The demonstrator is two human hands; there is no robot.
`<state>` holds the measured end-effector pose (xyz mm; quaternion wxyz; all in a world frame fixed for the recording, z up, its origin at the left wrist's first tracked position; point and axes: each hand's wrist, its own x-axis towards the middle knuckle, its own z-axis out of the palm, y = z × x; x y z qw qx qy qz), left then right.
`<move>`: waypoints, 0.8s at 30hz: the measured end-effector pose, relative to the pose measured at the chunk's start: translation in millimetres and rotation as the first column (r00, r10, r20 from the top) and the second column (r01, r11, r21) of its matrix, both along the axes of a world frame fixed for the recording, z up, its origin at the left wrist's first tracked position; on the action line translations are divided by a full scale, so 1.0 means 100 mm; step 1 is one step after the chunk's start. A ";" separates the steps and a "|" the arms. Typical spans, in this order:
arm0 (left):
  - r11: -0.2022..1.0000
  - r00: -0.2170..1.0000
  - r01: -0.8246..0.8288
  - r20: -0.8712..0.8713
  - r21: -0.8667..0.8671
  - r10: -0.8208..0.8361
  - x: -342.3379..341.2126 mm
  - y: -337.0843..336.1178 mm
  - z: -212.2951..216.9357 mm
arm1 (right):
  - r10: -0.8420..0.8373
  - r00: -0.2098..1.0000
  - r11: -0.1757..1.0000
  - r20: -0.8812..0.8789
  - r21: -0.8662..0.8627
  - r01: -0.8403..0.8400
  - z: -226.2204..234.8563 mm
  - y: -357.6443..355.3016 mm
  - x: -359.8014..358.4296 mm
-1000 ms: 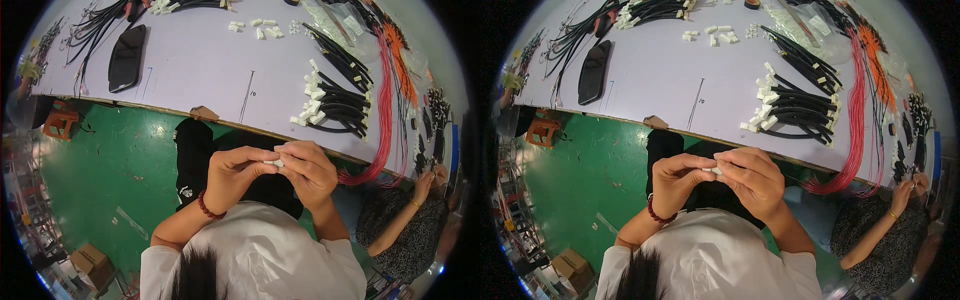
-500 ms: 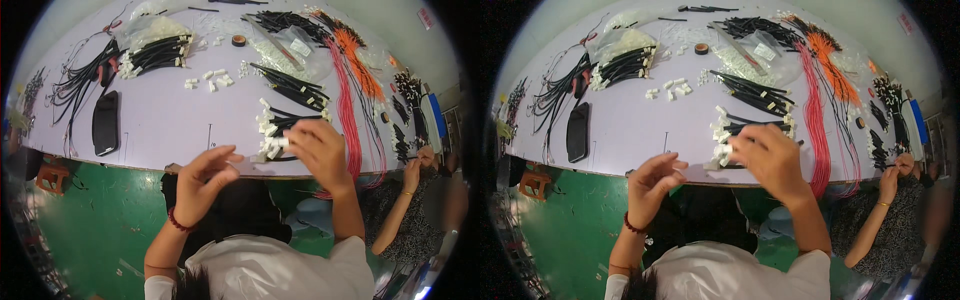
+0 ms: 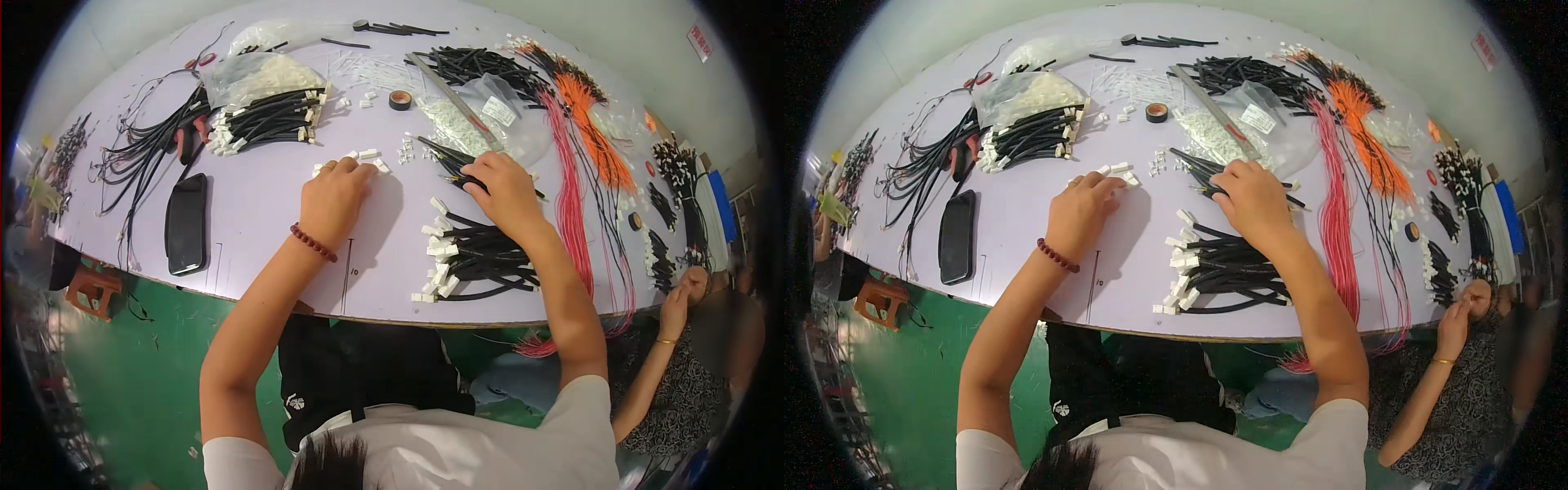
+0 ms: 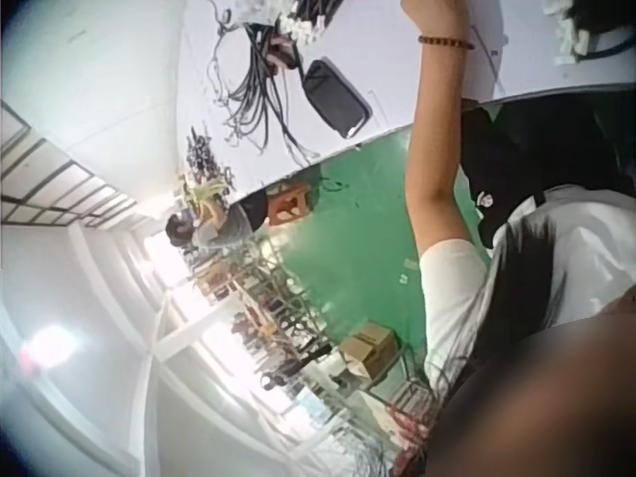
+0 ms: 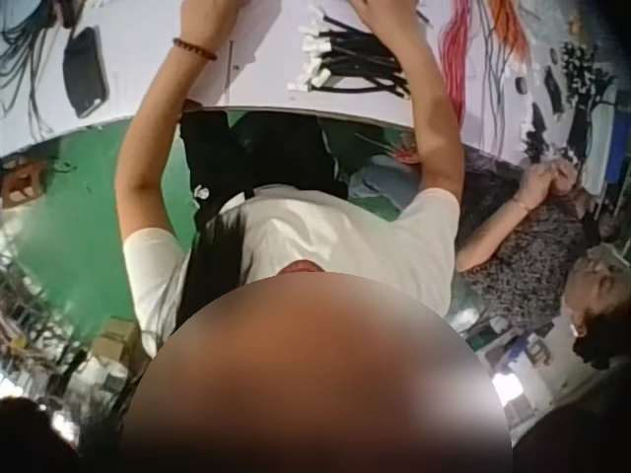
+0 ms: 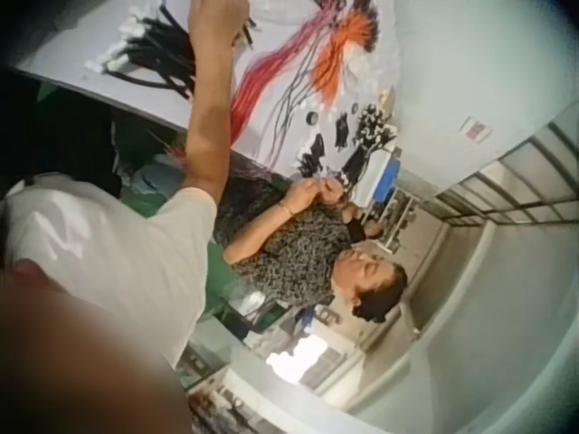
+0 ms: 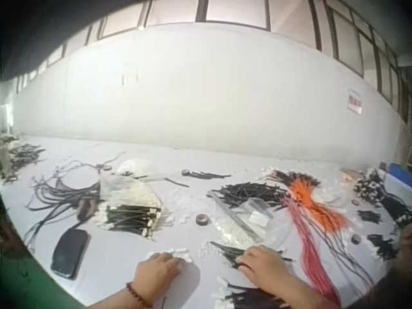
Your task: Assembling electrical wire harnesses by manually inserting colored wires into plastic connector housings.
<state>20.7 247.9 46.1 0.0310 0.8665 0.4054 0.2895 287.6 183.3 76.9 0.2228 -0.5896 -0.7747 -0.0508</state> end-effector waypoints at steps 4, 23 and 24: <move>0.997 0.998 0.050 0.051 -0.057 -0.047 -0.08 0.05 -0.03 | 0.108 0.993 0.993 0.047 0.049 -0.110 0.08 0.01 -0.02; 0.118 0.514 0.818 0.807 -0.563 0.290 -0.39 -1.14 0.29 | 0.456 0.890 0.844 -0.026 0.330 -0.423 0.41 -0.91 -0.65; -0.050 0.417 0.889 0.757 -0.456 0.503 -0.40 -1.28 0.29 | 0.459 0.888 0.842 -0.029 0.334 -0.424 0.41 -0.99 -0.70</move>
